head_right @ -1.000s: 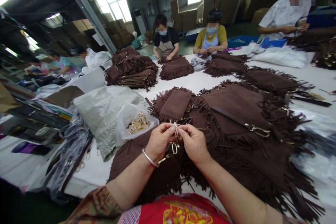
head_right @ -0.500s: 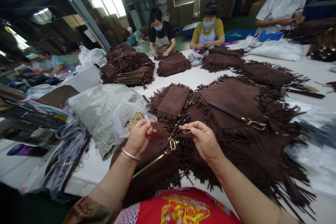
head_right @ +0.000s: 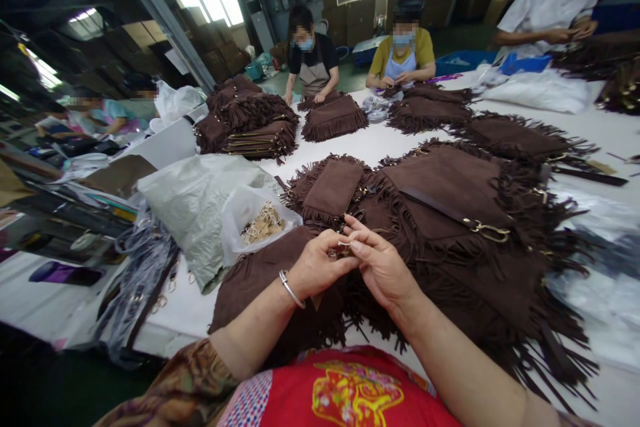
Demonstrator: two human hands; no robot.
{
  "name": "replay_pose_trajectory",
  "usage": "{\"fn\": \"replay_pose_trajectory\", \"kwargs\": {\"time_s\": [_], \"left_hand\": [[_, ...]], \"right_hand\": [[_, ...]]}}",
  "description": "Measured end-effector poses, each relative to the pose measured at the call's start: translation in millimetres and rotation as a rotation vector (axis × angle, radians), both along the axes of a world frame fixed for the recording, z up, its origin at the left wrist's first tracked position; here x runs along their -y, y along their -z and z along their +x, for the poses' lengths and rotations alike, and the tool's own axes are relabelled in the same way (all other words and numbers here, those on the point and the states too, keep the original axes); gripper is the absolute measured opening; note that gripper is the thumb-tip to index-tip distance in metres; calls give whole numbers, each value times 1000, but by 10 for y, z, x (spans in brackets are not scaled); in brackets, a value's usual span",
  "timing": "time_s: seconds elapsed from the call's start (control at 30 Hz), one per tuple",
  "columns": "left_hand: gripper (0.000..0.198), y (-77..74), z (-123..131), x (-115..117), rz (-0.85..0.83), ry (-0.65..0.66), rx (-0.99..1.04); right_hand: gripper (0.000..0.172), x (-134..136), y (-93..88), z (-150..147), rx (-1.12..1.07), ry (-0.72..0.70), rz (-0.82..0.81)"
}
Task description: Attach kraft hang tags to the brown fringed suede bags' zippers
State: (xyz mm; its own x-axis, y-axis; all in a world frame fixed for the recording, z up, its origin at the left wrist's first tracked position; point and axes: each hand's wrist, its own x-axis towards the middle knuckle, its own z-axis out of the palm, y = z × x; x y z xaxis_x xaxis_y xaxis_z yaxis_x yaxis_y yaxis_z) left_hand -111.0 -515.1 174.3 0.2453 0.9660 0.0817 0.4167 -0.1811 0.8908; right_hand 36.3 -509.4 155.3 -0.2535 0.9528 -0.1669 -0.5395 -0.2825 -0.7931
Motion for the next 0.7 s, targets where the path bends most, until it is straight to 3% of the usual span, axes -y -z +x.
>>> {"fn": "replay_pose_trajectory", "kwargs": {"time_s": [0.07, 0.17, 0.3, 0.37, 0.47, 0.6, 0.7], "left_hand": [[8, 37, 5, -10, -10, -22, -28], [12, 50, -37, 8, -64, -132, 25], [41, 83, -104, 84, -236, -281, 142], [40, 114, -110, 116, -324, -219, 167], [24, 140, -118, 125, -370, -111, 113], [22, 126, -257, 93, -306, -126, -99], [21, 127, -399, 100, -191, -93, -346]], "right_hand": [[10, 8, 8, 26, 14, -53, -16], [10, 1, -3, 76, -31, -90, -16], [9, -16, -55, 84, -160, -60, 4], [8, -23, -71, 57, -206, -53, 3], [8, -49, -59, 46, -204, -50, -31], [20, -130, 10, 208, 129, -129, -114], [29, -177, 52, 367, 432, -95, -32]]}}
